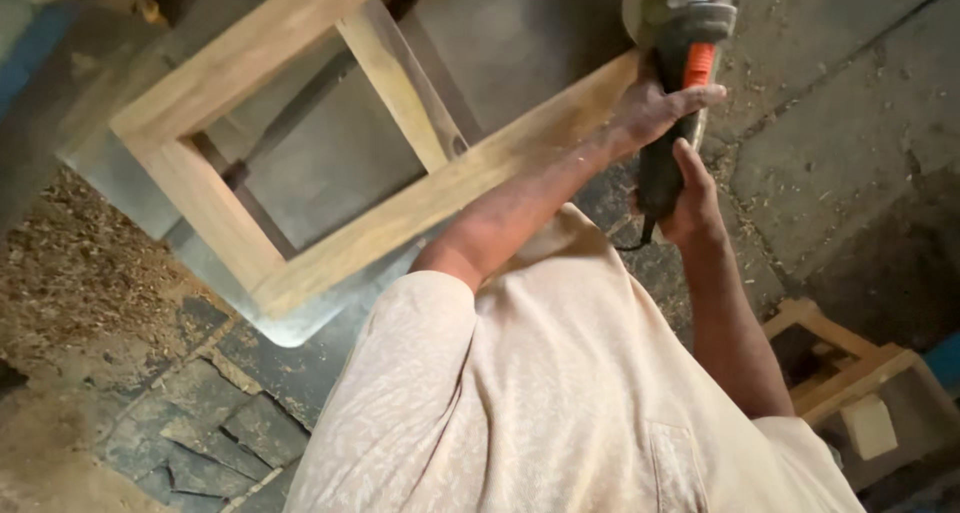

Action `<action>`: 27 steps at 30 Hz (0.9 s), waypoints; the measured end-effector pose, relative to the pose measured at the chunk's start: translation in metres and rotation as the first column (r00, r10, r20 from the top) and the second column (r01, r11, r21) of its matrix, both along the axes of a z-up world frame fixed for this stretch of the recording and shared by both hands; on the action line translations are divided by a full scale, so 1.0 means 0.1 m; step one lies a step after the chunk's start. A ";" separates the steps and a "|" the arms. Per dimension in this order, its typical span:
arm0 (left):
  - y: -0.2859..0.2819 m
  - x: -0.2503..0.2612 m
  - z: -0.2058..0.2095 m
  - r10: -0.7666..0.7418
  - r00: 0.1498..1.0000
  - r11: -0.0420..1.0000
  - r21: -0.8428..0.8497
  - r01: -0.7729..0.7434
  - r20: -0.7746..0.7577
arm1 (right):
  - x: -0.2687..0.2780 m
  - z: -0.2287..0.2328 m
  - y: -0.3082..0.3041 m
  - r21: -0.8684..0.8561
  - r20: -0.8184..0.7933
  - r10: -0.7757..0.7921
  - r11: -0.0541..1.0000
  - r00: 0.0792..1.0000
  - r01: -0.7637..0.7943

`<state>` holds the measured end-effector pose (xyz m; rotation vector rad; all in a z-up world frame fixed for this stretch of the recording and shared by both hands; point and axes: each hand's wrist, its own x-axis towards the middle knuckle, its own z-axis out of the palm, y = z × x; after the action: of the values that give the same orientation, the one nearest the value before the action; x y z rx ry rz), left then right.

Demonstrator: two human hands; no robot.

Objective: The person uses an angle grinder with a sanding disc to smooth the surface of a rectangular wooden frame. They systematically move the tool along the edges and flat surfaces of the frame, occasionally pausing to wipe away dust with their hand.

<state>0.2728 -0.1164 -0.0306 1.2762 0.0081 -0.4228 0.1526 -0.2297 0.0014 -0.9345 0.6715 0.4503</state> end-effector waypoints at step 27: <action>2.95 0.35 0.16 0.513 0.858 0.856 -0.071 -0.513 -0.024 | 1.37 0.14 2.39 -0.037 0.123 0.644 0.763 0.755 -0.645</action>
<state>0.3077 0.1782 -0.0143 1.1435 0.3299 0.0385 0.2892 0.0094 0.0156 -1.1725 0.2017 1.0002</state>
